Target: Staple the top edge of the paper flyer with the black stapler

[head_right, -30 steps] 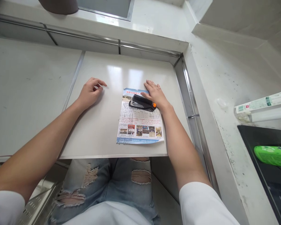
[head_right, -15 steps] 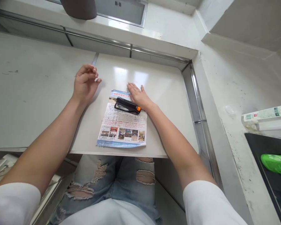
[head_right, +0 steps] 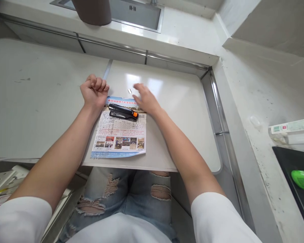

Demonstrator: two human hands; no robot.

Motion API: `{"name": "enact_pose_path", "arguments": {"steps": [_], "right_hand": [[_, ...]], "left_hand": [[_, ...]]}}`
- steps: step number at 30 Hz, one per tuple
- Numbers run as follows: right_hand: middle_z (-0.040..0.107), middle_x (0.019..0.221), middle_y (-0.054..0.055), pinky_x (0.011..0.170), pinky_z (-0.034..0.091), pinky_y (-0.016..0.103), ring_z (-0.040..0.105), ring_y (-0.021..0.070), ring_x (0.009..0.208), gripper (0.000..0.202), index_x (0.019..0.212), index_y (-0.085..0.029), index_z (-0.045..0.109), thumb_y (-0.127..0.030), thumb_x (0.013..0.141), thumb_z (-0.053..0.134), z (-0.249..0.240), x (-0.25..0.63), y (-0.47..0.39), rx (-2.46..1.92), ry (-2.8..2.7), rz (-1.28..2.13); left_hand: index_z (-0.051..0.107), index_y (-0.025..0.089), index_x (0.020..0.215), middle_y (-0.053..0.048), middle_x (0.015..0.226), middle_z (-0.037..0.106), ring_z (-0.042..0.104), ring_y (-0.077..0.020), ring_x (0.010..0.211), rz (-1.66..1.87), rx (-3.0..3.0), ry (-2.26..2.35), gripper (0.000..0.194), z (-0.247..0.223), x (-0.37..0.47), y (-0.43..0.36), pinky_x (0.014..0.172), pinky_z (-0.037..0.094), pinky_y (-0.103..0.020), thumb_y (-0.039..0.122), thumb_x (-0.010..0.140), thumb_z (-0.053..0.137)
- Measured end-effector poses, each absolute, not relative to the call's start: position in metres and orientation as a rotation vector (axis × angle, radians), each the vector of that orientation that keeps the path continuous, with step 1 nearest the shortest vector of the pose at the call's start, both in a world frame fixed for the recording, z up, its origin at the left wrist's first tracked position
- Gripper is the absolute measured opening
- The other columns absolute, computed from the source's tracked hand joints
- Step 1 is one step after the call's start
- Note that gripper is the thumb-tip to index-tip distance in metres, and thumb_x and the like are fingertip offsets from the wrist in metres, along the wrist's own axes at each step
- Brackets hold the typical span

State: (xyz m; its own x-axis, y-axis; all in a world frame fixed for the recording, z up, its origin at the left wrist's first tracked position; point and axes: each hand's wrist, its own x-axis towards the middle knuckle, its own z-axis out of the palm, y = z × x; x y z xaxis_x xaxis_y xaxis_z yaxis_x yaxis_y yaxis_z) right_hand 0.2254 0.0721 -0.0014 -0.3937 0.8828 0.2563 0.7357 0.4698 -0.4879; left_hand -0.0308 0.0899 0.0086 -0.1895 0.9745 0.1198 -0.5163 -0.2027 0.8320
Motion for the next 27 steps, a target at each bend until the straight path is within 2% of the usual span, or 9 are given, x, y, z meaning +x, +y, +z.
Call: {"name": "enact_pose_path", "arguments": {"steps": [1,3,5,7,14,18,23,27], "right_hand": [[0.077,0.123,0.015,0.112,0.052,0.053,0.068,0.0325,0.116,0.046,0.129,-0.02,0.073,-0.051,0.109,0.046,0.001,0.243,0.071,-1.445,-2.17,0.349],[0.072,0.081,0.009,0.097,0.055,0.048,0.066,0.0276,0.087,0.043,0.094,-0.02,0.077,-0.049,0.107,0.049,0.004,0.284,0.066,-1.724,-2.069,0.267],[0.062,0.064,0.008,0.087,0.054,0.047,0.061,0.028,0.075,0.044,0.07,-0.023,0.069,-0.046,0.104,0.052,0.005,0.325,0.058,-1.983,-2.004,0.179],[0.06,0.062,0.009,0.083,0.051,0.047,0.059,0.0295,0.073,0.046,0.06,-0.025,0.062,-0.042,0.101,0.053,0.004,0.357,0.05,-2.132,-1.959,0.116],[0.051,0.06,0.006,0.077,0.046,0.044,0.054,0.027,0.068,0.046,0.056,-0.025,0.055,-0.039,0.1,0.057,0.001,0.384,0.046,-2.241,-1.848,0.072],[0.055,0.063,0.008,0.078,0.045,0.043,0.058,0.0283,0.072,0.047,0.058,-0.023,0.056,-0.041,0.101,0.057,0.0,0.379,0.049,-2.273,-1.865,0.055],[0.059,0.066,0.011,0.081,0.046,0.045,0.063,0.0318,0.079,0.045,0.059,-0.022,0.057,-0.039,0.101,0.058,-0.001,0.38,0.049,-2.272,-1.842,0.07],[0.062,0.068,0.013,0.083,0.046,0.047,0.065,0.0336,0.082,0.044,0.058,-0.023,0.057,-0.035,0.1,0.058,-0.001,0.38,0.05,-2.265,-1.83,0.094]], "left_hand": [[0.049,0.024,0.07,0.002,0.055,0.032,0.045,-0.0157,0.054,1.641,0.791,0.808,0.038,0.009,-0.032,0.09,0.055,0.041,-0.029,0.032,0.104,0.062],[0.048,0.024,0.066,0.004,0.051,0.024,0.037,-0.0149,0.048,1.616,0.767,0.846,0.04,0.012,-0.033,0.089,0.049,0.035,-0.029,0.03,0.104,0.061],[0.046,0.024,0.063,0.004,0.049,0.018,0.032,-0.0146,0.046,1.593,0.774,0.864,0.041,0.015,-0.032,0.088,0.047,0.032,-0.03,0.026,0.102,0.061],[0.045,0.024,0.061,0.004,0.048,0.015,0.03,-0.0144,0.044,1.577,0.793,0.857,0.042,0.018,-0.03,0.086,0.046,0.03,-0.03,0.022,0.099,0.062],[0.045,0.024,0.061,0.004,0.048,0.019,0.034,-0.014,0.045,1.552,0.815,0.845,0.041,0.018,-0.029,0.085,0.046,0.032,-0.029,0.025,0.098,0.063],[0.047,0.024,0.064,0.004,0.049,0.021,0.035,-0.0136,0.047,1.548,0.826,0.781,0.039,0.013,-0.032,0.088,0.047,0.031,-0.028,0.03,0.099,0.064],[0.047,0.024,0.067,0.003,0.051,0.031,0.039,-0.0146,0.05,1.531,0.898,0.859,0.038,0.012,-0.03,0.088,0.05,0.033,-0.029,0.036,0.1,0.063],[0.044,0.024,0.066,0.002,0.051,0.031,0.042,-0.0157,0.051,1.531,0.915,0.949,0.039,0.014,-0.028,0.086,0.052,0.035,-0.03,0.034,0.099,0.062]]}}
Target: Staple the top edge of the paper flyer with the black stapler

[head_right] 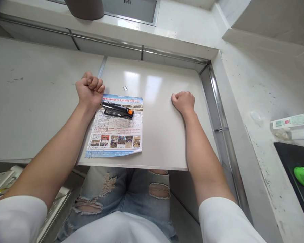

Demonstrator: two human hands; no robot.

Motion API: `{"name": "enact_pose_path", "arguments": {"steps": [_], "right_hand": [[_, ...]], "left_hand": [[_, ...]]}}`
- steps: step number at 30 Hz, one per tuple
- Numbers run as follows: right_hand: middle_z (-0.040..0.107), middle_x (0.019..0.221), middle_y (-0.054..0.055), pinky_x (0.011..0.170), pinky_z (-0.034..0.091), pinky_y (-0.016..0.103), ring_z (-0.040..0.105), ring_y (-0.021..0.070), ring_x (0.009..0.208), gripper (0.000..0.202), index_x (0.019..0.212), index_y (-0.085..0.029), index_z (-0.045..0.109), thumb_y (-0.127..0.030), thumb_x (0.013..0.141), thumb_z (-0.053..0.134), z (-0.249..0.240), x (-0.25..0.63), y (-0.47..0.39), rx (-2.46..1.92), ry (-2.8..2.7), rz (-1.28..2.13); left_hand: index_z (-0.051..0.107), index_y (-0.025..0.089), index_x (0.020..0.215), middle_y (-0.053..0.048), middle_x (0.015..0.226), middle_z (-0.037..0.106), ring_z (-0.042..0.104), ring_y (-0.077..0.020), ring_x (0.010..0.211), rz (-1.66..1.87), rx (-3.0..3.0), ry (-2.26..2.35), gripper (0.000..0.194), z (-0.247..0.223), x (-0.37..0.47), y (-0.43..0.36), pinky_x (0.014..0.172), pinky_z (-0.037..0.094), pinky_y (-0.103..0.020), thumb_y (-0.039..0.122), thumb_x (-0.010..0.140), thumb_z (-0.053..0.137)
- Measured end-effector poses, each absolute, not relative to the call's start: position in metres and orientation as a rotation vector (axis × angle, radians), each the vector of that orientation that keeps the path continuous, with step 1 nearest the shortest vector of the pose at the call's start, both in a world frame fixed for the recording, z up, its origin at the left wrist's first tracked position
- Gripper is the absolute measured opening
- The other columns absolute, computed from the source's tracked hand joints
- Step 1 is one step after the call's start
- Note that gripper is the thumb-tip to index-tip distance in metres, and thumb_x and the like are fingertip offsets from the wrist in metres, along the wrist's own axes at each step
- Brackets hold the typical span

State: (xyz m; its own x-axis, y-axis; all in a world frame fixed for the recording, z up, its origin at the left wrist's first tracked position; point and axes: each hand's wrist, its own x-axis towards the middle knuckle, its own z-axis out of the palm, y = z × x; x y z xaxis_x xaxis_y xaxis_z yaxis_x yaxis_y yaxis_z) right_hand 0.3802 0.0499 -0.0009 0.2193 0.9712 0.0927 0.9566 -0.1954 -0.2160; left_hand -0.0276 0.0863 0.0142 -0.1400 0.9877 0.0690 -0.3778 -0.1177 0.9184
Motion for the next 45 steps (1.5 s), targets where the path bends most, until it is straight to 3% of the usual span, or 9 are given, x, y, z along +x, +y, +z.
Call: {"name": "enact_pose_path", "arguments": {"steps": [10,14,16,19,26,32,38,40,45], "right_hand": [[0.064,0.073,0.008,0.087,0.052,0.046,0.061,0.0268,0.078,0.043,0.076,-0.023,0.072,-0.046,0.106,0.051,0.007,0.341,0.048,-1.941,-1.98,0.189],[0.074,0.122,0.013,0.099,0.057,0.047,0.067,0.0319,0.114,0.048,0.125,-0.025,0.076,-0.06,0.108,0.048,0.02,0.277,0.02,-1.355,-2.23,0.375],[0.059,0.158,0.01,0.114,0.052,0.053,0.055,0.0355,0.142,0.059,0.157,-0.032,0.057,-0.061,0.106,0.053,0.024,0.243,0.001,-1.126,-2.366,0.432],[0.045,0.173,0.003,0.125,0.043,0.059,0.044,0.0369,0.156,0.067,0.171,-0.042,0.035,-0.05,0.107,0.054,0.025,0.206,-0.022,-1.009,-2.493,0.463],[0.065,0.15,0.008,0.106,0.055,0.046,0.065,0.0307,0.127,0.054,0.16,-0.033,0.047,-0.025,0.106,0.047,0.027,0.2,-0.019,-1.112,-2.427,0.519],[0.071,0.134,0.01,0.095,0.056,0.041,0.069,0.0284,0.112,0.043,0.139,-0.026,0.062,-0.031,0.097,0.062,0.037,0.257,0.002,-0.944,-2.459,0.671],[0.077,0.118,0.008,0.09,0.055,0.042,0.07,0.0287,0.102,0.041,0.131,-0.025,0.067,-0.041,0.093,0.067,0.017,0.311,0.004,-1.046,-2.422,0.622],[0.077,0.113,0.009,0.09,0.054,0.042,0.069,0.0286,0.099,0.036,0.125,-0.023,0.069,-0.043,0.094,0.066,0.009,0.317,0.004,-1.075,-2.38,0.582],[0.078,0.114,0.011,0.094,0.055,0.044,0.07,0.0296,0.102,0.037,0.121,-0.022,0.072,-0.048,0.096,0.066,0.003,0.317,0.007,-1.05,-2.335,0.586]], "left_hand": [[0.044,0.025,0.064,0.002,0.049,0.026,0.039,-0.0165,0.05,1.528,0.864,0.916,0.04,0.017,-0.023,0.084,0.048,0.032,-0.033,0.032,0.098,0.064],[0.043,0.024,0.063,0.002,0.048,0.027,0.04,-0.0164,0.05,1.492,0.855,0.852,0.041,0.017,-0.023,0.083,0.047,0.032,-0.033,0.028,0.097,0.065],[0.042,0.024,0.063,0.002,0.048,0.028,0.04,-0.0164,0.05,1.471,0.855,0.832,0.042,0.017,-0.022,0.083,0.047,0.033,-0.032,0.026,0.097,0.065],[0.041,0.024,0.062,0.002,0.048,0.028,0.039,-0.016,0.049,1.444,0.841,0.863,0.042,0.018,-0.021,0.082,0.046,0.033,-0.031,0.023,0.097,0.064],[0.046,0.023,0.064,0.004,0.051,0.027,0.042,-0.0137,0.047,1.363,0.842,0.827,0.037,0.019,-0.014,0.081,0.047,0.035,-0.028,0.013,0.094,0.064],[0.068,0.021,0.075,0.002,0.058,0.047,0.043,-0.0121,0.049,1.017,1.174,0.737,0.013,0.01,-0.006,0.076,0.048,0.037,-0.027,0.009,0.08,0.064],[0.079,0.024,0.089,-0.008,0.109,0.078,0.071,-0.0258,0.102,0.907,1.705,0.737,0.005,0.011,0.002,0.063,0.087,0.058,-0.039,0.025,0.084,0.079],[0.081,0.026,0.097,-0.009,0.117,0.079,0.071,-0.0285,0.113,0.818,1.855,0.68,0.011,0.011,0.003,0.061,0.096,0.056,-0.042,0.033,0.09,0.081],[0.08,0.026,0.113,-0.01,0.116,0.079,0.069,-0.029,0.109,0.66,2.154,0.647,0.034,0.004,0.008,0.059,0.093,0.054,-0.039,0.048,0.088,0.088]]}}
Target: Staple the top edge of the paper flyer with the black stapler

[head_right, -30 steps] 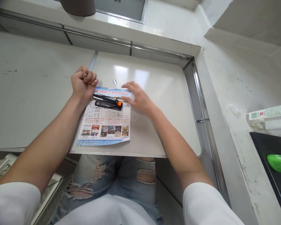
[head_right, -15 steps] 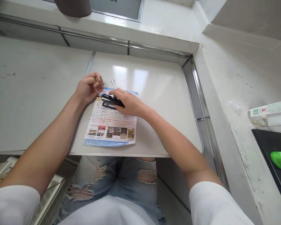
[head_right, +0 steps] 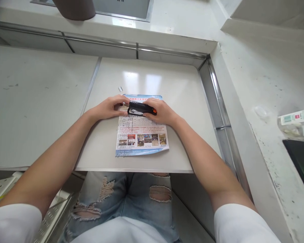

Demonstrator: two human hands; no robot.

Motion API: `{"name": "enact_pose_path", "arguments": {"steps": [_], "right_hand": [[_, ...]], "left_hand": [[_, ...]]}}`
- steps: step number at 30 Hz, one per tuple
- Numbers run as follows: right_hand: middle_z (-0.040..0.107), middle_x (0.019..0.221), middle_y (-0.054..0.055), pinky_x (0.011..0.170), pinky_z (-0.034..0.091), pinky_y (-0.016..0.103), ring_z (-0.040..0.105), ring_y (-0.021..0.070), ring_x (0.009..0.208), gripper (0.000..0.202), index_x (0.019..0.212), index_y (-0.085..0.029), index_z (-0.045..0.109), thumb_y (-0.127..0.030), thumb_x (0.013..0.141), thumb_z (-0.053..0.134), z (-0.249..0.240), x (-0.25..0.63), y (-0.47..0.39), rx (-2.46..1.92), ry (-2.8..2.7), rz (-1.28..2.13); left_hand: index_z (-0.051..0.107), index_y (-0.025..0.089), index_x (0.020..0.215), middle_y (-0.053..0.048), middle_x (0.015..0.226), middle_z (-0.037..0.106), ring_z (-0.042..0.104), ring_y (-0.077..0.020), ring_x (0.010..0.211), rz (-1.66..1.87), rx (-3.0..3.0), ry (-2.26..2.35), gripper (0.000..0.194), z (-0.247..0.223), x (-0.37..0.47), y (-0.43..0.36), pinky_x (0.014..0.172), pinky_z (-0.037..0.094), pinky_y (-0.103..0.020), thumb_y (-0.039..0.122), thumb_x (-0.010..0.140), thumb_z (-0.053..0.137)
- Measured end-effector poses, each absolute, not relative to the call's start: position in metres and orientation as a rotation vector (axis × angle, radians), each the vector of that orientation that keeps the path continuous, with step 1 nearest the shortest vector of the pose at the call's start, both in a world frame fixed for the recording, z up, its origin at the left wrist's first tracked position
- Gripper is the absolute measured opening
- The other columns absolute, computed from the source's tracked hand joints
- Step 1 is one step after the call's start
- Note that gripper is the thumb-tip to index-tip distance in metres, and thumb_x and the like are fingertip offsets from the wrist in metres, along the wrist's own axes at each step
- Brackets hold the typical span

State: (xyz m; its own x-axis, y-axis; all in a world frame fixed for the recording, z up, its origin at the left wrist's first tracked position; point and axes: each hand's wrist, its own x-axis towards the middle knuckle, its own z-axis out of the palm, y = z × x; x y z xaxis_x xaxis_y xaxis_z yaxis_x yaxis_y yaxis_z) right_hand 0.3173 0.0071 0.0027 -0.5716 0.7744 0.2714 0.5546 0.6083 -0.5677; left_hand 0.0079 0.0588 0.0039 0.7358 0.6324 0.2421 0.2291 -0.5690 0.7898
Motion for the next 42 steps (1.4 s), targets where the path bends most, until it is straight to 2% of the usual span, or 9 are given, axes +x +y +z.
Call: {"name": "enact_pose_path", "arguments": {"steps": [4,9,14,21,26,29,32,37,42], "right_hand": [[0.078,0.126,0.011,0.099,0.055,0.047,0.07,0.0311,0.112,0.046,0.13,-0.023,0.072,-0.052,0.095,0.072,0.005,0.323,0.011,-0.972,-2.216,0.703],[0.076,0.134,0.009,0.098,0.057,0.045,0.069,0.0294,0.116,0.043,0.135,-0.026,0.075,-0.051,0.102,0.063,0.012,0.343,0.016,-0.919,-2.115,1.098],[0.074,0.143,0.007,0.108,0.056,0.05,0.068,0.0316,0.125,0.047,0.14,-0.03,0.075,-0.05,0.098,0.072,0.012,0.35,0.02,-0.893,-2.062,1.279],[0.079,0.136,0.006,0.108,0.058,0.046,0.071,0.0313,0.124,0.056,0.128,-0.029,0.083,-0.058,0.082,0.091,0.017,0.348,0.024,-0.908,-1.935,1.462],[0.082,0.126,0.007,0.102,0.059,0.045,0.072,0.0303,0.117,0.058,0.123,-0.029,0.086,-0.062,0.076,0.094,0.02,0.35,0.025,-0.973,-1.899,1.516],[0.08,0.128,0.009,0.098,0.059,0.045,0.071,0.0301,0.114,0.064,0.129,-0.027,0.083,-0.068,0.081,0.088,0.016,0.348,0.024,-0.965,-1.946,1.411],[0.077,0.128,0.009,0.101,0.057,0.049,0.067,0.031,0.118,0.064,0.131,-0.027,0.08,-0.069,0.083,0.086,0.009,0.337,0.02,-0.955,-2.115,1.071],[0.076,0.12,0.009,0.104,0.055,0.054,0.066,0.0309,0.113,0.031,0.113,-0.028,0.081,-0.053,0.094,0.078,0.0,0.31,0.011,-0.958,-2.155,0.425],[0.072,0.138,0.009,0.102,0.06,0.048,0.07,0.0286,0.122,0.031,0.135,-0.03,0.073,-0.038,0.107,0.061,0.001,0.298,0.0,-0.986,-2.171,0.158]], "left_hand": [[0.08,0.023,0.111,-0.012,0.11,0.077,0.067,-0.0292,0.105,0.606,2.349,0.664,0.035,0.001,0.012,0.058,0.091,0.053,-0.039,0.05,0.089,0.085],[0.08,0.021,0.103,-0.011,0.107,0.076,0.067,-0.0274,0.101,0.661,2.366,0.761,0.033,0.001,0.012,0.056,0.089,0.053,-0.037,0.051,0.089,0.084],[0.078,0.022,0.092,-0.008,0.094,0.074,0.065,-0.0248,0.089,0.67,2.336,0.784,0.032,0.0,0.013,0.058,0.079,0.05,-0.034,0.051,0.085,0.087],[0.077,0.021,0.089,-0.009,0.093,0.074,0.066,-0.0248,0.087,0.682,2.31,0.774,0.036,-0.002,0.014,0.06,0.078,0.05,-0.034,0.055,0.084,0.088],[0.078,0.021,0.09,-0.008,0.093,0.076,0.069,-0.024,0.086,0.694,2.298,0.791,0.037,0.001,0.015,0.059,0.079,0.052,-0.033,0.055,0.081,0.09],[0.079,0.02,0.091,-0.008,0.093,0.077,0.07,-0.0236,0.086,0.694,2.307,0.806,0.033,0.0,0.015,0.06,0.079,0.053,-0.032,0.05,0.08,0.09],[0.081,0.021,0.093,-0.006,0.091,0.079,0.071,-0.022,0.083,0.703,2.292,0.837,0.028,-0.002,0.015,0.059,0.077,0.053,-0.031,0.046,0.082,0.087],[0.084,0.022,0.096,-0.005,0.088,0.08,0.072,-0.0208,0.08,0.834,2.146,0.92,0.022,0.003,0.014,0.055,0.073,0.055,-0.032,0.043,0.088,0.083],[0.081,0.024,0.104,-0.003,0.075,0.073,0.072,-0.0184,0.069,0.975,1.778,0.899,0.024,0.002,0.018,0.055,0.063,0.06,-0.03,0.046,0.095,0.083]]}}
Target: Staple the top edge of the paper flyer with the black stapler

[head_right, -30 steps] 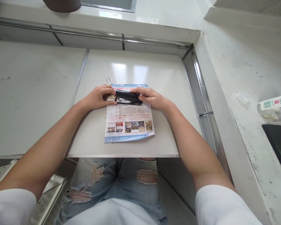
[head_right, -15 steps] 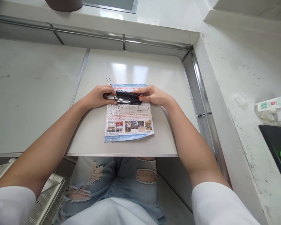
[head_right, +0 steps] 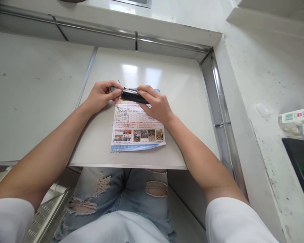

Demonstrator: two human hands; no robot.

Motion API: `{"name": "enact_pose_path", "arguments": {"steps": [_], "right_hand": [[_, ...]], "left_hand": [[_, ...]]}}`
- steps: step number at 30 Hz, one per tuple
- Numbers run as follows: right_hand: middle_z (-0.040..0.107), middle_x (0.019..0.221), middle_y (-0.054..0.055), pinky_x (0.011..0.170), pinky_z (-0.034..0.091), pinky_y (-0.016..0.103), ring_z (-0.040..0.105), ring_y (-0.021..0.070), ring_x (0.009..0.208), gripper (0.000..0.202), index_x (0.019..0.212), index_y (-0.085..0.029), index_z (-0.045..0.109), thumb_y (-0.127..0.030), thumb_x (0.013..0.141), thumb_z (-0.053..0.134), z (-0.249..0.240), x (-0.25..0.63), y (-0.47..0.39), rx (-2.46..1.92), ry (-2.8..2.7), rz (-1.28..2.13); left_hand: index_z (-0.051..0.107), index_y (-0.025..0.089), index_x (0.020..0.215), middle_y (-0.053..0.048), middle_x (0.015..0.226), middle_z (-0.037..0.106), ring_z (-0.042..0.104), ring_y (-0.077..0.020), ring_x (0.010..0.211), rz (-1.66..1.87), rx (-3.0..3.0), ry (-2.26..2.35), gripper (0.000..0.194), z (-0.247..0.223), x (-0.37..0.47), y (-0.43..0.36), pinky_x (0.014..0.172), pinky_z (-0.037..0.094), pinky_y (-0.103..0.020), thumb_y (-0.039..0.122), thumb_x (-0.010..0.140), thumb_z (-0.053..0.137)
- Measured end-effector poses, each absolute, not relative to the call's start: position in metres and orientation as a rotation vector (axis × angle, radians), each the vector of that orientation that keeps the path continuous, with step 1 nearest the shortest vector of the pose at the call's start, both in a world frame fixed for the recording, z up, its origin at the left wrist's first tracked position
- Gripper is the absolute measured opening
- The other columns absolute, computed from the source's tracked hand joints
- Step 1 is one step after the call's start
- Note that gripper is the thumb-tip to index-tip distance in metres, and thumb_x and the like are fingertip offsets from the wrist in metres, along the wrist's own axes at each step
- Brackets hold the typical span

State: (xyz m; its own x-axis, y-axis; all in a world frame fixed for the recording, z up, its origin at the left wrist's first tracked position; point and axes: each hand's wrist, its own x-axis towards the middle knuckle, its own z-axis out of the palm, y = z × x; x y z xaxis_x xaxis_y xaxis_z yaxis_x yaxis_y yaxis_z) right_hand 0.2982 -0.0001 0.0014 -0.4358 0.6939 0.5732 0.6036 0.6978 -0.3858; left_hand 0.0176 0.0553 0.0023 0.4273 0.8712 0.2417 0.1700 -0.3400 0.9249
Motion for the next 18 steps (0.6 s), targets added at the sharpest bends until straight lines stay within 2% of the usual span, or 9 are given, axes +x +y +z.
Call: {"name": "enact_pose_path", "arguments": {"steps": [2,5,10,14,18], "right_hand": [[0.071,0.141,0.009,0.104,0.06,0.048,0.07,0.0293,0.125,0.034,0.141,-0.031,0.069,-0.036,0.108,0.059,0.003,0.298,-0.002,-1.011,-2.212,0.036],[0.073,0.138,0.008,0.109,0.057,0.054,0.068,0.0316,0.127,0.034,0.141,-0.034,0.068,-0.038,0.108,0.061,0.004,0.296,-0.001,-1.009,-2.27,-0.066],[0.074,0.132,0.005,0.117,0.051,0.063,0.065,0.0332,0.131,0.03,0.135,-0.042,0.069,-0.051,0.108,0.06,0.013,0.293,-0.004,-1.034,-2.319,0.146],[0.074,0.129,0.003,0.121,0.049,0.063,0.061,0.0328,0.134,0.035,0.135,-0.044,0.068,-0.061,0.105,0.061,0.018,0.291,-0.008,-1.024,-2.349,0.337],[0.074,0.128,0.005,0.123,0.046,0.065,0.06,0.0351,0.138,0.033,0.133,-0.041,0.07,-0.057,0.106,0.061,0.015,0.29,-0.009,-1.071,-2.241,0.334]], "left_hand": [[0.079,0.023,0.107,-0.003,0.079,0.073,0.074,-0.0184,0.071,0.996,1.64,0.885,0.026,-0.001,0.02,0.057,0.064,0.064,-0.03,0.047,0.097,0.082],[0.076,0.021,0.108,-0.006,0.091,0.078,0.079,-0.0203,0.084,1.016,1.505,0.889,0.027,-0.004,0.022,0.059,0.076,0.069,-0.033,0.046,0.099,0.081],[0.074,0.019,0.11,-0.011,0.104,0.08,0.081,-0.0253,0.105,0.949,1.413,0.862,0.034,0.003,0.022,0.057,0.089,0.07,-0.038,0.052,0.102,0.077],[0.075,0.018,0.108,-0.011,0.103,0.079,0.081,-0.0255,0.106,0.947,1.386,0.869,0.035,0.006,0.021,0.056,0.088,0.07,-0.036,0.053,0.103,0.076],[0.075,0.017,0.105,-0.01,0.099,0.077,0.08,-0.0228,0.097,0.941,1.411,0.891,0.035,0.0,0.019,0.06,0.082,0.069,-0.034,0.053,0.103,0.076]]}}
